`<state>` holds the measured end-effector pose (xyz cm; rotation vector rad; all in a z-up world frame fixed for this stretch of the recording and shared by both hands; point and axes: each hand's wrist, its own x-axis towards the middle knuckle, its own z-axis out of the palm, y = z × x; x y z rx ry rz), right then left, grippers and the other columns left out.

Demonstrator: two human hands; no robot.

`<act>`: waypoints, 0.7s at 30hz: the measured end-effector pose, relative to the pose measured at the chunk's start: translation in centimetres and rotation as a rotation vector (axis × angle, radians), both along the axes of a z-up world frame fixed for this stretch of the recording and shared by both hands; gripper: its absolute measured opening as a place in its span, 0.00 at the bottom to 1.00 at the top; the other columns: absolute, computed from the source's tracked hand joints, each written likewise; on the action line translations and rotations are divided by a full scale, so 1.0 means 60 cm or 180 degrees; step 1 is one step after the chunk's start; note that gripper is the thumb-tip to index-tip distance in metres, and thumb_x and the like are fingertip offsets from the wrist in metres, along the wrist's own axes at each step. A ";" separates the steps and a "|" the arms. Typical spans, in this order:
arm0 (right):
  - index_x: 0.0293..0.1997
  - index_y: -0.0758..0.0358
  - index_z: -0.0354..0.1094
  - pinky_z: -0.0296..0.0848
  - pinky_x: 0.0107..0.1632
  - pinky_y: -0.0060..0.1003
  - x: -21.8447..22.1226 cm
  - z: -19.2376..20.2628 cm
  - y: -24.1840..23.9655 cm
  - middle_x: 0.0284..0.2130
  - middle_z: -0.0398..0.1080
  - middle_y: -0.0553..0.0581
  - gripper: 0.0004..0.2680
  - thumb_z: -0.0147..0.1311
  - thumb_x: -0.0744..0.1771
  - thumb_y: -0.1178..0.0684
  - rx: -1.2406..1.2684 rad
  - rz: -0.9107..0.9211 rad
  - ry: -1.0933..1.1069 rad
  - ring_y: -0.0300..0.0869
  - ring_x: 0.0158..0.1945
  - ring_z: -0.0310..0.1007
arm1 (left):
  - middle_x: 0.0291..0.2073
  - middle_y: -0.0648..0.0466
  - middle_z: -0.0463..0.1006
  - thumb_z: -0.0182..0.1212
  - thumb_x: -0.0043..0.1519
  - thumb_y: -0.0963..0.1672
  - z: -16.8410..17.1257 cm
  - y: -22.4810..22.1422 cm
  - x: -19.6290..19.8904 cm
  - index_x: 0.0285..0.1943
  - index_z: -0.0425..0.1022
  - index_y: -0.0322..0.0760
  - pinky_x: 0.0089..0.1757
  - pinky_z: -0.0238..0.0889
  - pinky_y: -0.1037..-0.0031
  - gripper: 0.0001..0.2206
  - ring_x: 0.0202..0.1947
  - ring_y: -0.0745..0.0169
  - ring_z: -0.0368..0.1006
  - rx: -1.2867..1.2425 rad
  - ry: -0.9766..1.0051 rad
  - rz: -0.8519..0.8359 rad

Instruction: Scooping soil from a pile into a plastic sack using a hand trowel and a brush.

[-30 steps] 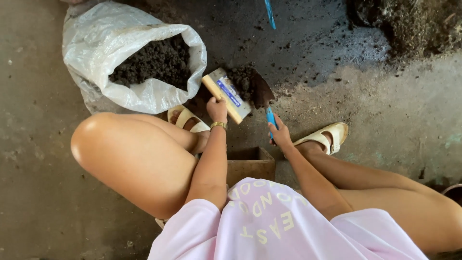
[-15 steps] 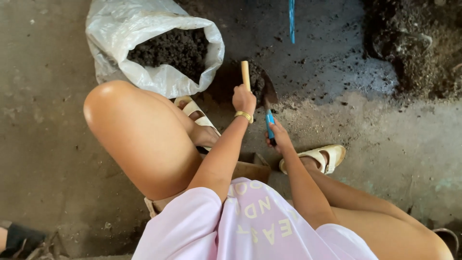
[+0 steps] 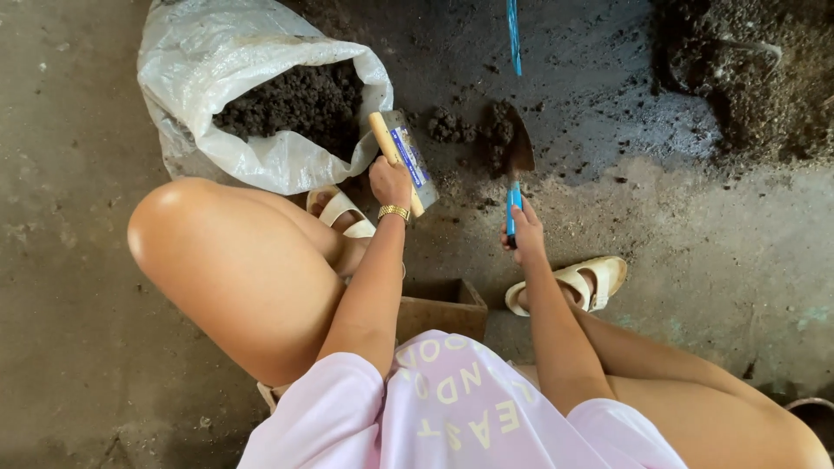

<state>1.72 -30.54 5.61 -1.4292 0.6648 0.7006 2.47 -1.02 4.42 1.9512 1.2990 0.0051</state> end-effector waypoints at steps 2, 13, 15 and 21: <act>0.74 0.48 0.56 0.65 0.15 0.36 0.000 0.007 0.029 0.23 0.70 0.63 0.19 0.49 0.72 0.45 -0.0661 0.0088 -0.0269 0.46 0.17 0.70 | 0.35 0.39 0.80 0.60 0.57 0.43 -0.015 0.008 0.011 0.40 0.78 0.31 0.46 0.74 0.56 0.08 0.44 0.38 0.80 0.0028 -0.0079 -0.0055; 0.77 0.62 0.46 0.71 0.20 0.33 0.006 0.076 0.136 0.26 0.71 0.61 0.20 0.41 0.74 0.49 -0.0664 0.0785 -0.0557 0.41 0.22 0.72 | 0.36 0.39 0.82 0.58 0.57 0.42 -0.005 0.032 0.048 0.41 0.79 0.30 0.46 0.75 0.55 0.09 0.45 0.37 0.79 -0.0247 -0.0075 -0.0395; 0.77 0.64 0.44 0.71 0.20 0.31 0.010 0.080 0.132 0.26 0.71 0.61 0.21 0.41 0.74 0.49 -0.0682 0.0869 -0.0603 0.40 0.22 0.72 | 0.35 0.39 0.82 0.59 0.57 0.41 -0.001 0.025 0.064 0.41 0.79 0.30 0.45 0.75 0.55 0.08 0.45 0.38 0.80 -0.0218 -0.0105 -0.0500; 0.77 0.63 0.46 0.70 0.19 0.34 -0.001 0.065 0.155 0.24 0.71 0.61 0.21 0.42 0.74 0.47 -0.0550 0.1013 -0.0570 0.41 0.21 0.72 | 0.35 0.36 0.79 0.56 0.58 0.40 0.026 0.006 0.091 0.40 0.77 0.27 0.43 0.76 0.51 0.08 0.42 0.32 0.80 -0.0027 -0.0083 -0.1007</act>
